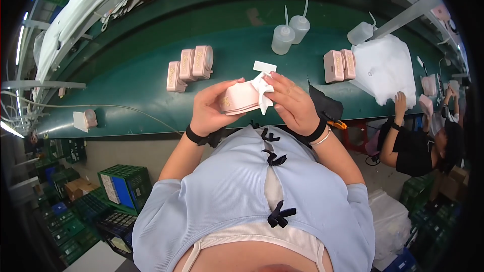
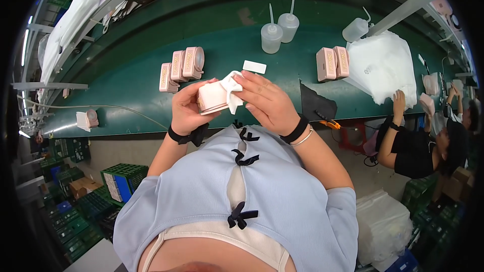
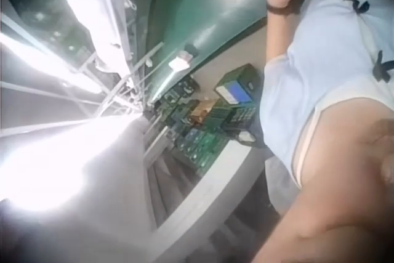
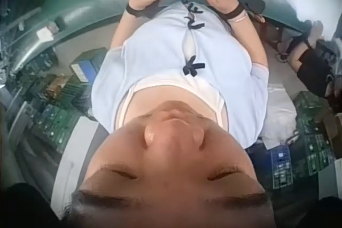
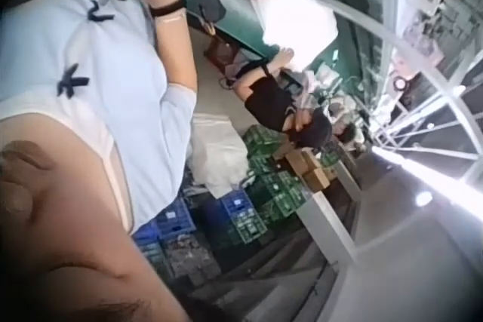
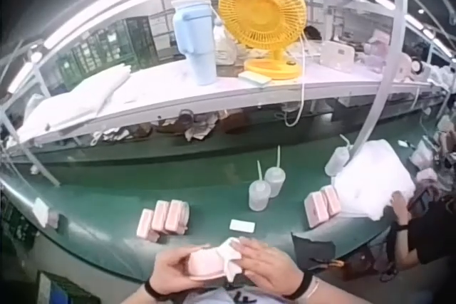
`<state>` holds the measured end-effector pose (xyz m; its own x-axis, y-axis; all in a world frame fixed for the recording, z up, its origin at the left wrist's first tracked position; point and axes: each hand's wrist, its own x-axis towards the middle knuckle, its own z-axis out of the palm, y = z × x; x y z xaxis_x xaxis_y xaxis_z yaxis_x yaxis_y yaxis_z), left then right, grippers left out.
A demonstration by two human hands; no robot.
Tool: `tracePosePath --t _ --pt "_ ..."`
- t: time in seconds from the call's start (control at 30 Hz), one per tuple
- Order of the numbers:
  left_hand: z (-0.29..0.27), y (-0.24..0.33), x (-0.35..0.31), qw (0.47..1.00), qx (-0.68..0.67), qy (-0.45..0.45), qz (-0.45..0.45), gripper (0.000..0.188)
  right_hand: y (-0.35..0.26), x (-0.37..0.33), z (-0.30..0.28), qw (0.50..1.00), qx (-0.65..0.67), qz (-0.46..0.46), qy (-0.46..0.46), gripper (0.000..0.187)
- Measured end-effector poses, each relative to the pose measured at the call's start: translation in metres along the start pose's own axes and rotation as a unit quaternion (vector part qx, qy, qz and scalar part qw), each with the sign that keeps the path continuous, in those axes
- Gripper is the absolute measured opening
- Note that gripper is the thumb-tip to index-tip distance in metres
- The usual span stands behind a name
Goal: The person cleans pink fans by wiping them with a cloth and blowing them with an air nozzle before placing them back on the conveyor belt. For some units, the person also presses a small white component into the center of the fan.
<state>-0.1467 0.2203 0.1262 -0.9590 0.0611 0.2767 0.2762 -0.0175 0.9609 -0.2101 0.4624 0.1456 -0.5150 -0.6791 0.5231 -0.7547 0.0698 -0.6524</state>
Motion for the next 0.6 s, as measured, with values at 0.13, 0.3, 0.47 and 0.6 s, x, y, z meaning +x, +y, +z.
tracePosePath --t 0.13,0.3,0.47,0.6 --pt "-0.002 0.01 0.006 0.999 0.031 -0.015 0.015 0.066 -0.023 0.025 -0.005 0.997 -0.054 -0.037 -0.042 0.031" --pt "-0.004 0.012 0.008 0.998 0.02 -0.054 -0.011 0.07 -0.021 0.037 -0.011 0.996 0.015 -0.067 -0.056 0.034" --pt "0.005 0.003 0.016 0.953 -0.274 0.047 -0.118 0.066 0.021 0.007 -0.017 0.992 0.121 0.024 0.033 0.032" --pt "0.003 -0.008 0.013 0.834 -0.463 0.089 -0.287 0.061 0.034 0.007 -0.013 0.883 0.327 0.257 0.218 0.026"
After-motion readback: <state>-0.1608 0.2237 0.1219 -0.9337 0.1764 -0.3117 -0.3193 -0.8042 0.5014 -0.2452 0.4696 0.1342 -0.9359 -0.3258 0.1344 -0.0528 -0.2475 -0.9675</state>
